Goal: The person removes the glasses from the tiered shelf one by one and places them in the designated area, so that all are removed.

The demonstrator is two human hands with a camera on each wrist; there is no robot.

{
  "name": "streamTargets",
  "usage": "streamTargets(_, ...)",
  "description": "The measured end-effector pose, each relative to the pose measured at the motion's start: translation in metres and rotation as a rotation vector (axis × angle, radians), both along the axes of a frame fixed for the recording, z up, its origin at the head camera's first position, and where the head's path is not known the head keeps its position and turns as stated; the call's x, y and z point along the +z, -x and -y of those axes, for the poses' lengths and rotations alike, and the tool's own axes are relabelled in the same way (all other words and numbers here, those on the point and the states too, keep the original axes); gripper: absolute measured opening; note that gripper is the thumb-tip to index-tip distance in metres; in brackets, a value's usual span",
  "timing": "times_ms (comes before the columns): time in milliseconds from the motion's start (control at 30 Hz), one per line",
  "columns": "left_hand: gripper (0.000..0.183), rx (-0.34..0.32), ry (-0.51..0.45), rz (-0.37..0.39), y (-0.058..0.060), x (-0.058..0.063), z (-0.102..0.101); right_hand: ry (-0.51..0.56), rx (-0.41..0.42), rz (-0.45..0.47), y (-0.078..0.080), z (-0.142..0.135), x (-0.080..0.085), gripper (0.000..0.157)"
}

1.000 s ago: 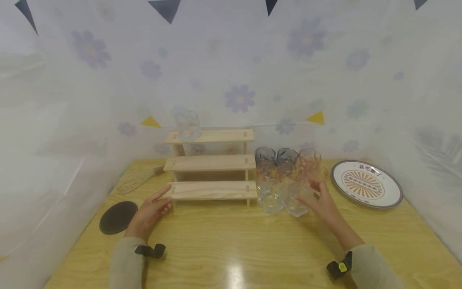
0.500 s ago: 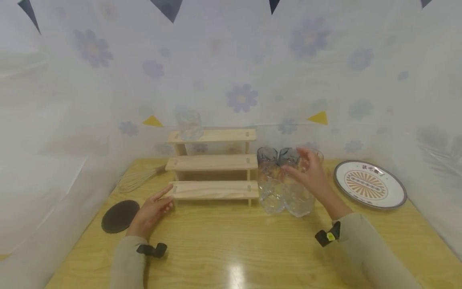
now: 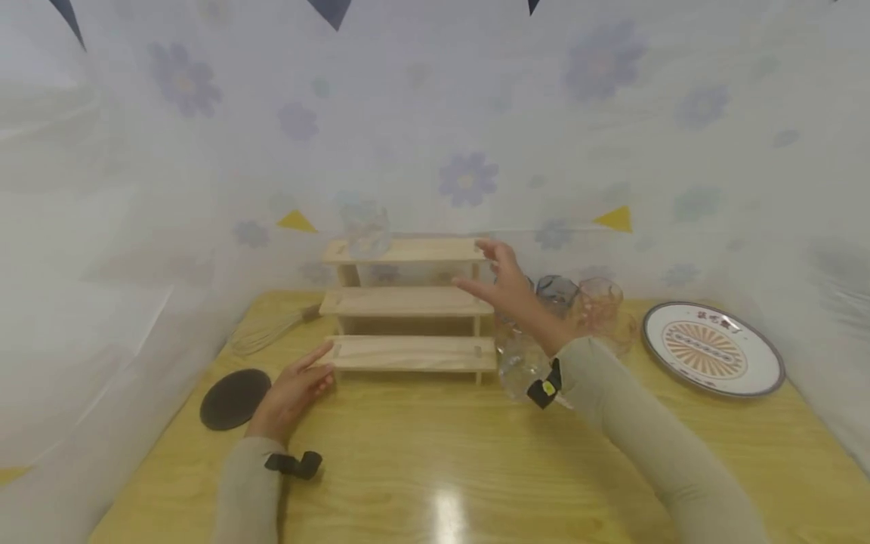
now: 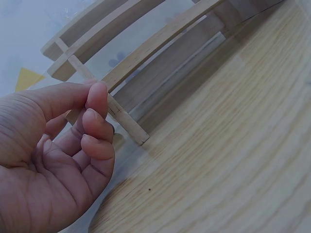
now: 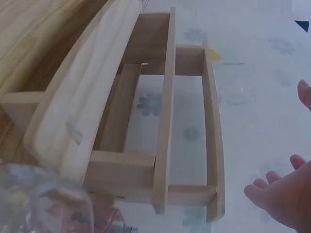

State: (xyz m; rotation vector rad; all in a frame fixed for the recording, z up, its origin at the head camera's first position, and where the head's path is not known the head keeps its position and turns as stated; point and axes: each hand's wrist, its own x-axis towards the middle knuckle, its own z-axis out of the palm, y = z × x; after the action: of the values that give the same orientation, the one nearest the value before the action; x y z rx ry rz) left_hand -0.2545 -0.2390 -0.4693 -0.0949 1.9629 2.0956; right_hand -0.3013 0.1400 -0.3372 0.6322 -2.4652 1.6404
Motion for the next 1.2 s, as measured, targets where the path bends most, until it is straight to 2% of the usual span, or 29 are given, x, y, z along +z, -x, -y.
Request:
streamTargets(200, 0.057, -0.008, -0.012, 0.009, -0.002, 0.000, 0.000, 0.049, 0.040, -0.042, 0.018, 0.038, 0.009, 0.073)
streamTargets(400, 0.056, 0.008, -0.017, 0.008, -0.003, 0.000, 0.000, 0.046, 0.044, 0.008, 0.035, 0.072, 0.018, 0.076)
streamTargets(600, 0.055, 0.009, -0.015, 0.008, -0.005, -0.001, -0.001, 0.060, 0.077, 0.012, 0.051, 0.100, 0.026, 0.076)
streamTargets(733, 0.055, 0.007, -0.017, 0.009, -0.006, -0.001, -0.001, 0.030, 0.071, 0.034, 0.064, 0.115, 0.031, 0.084)
streamTargets(867, 0.054, 0.025, -0.021, 0.009, -0.006, 0.000, 0.000, 0.000, 0.034, 0.055, 0.073, 0.128, 0.036, 0.091)
streamTargets(1000, 0.055, 0.014, -0.016, 0.004, -0.006, 0.000, -0.001, -0.014, 0.002, 0.087, 0.081, 0.136, 0.038, 0.097)
streamTargets(1200, 0.054, 0.024, -0.021, 0.011, -0.006, 0.000, -0.003, -0.013, 0.006, 0.150, 0.091, 0.146, 0.037, 0.102)
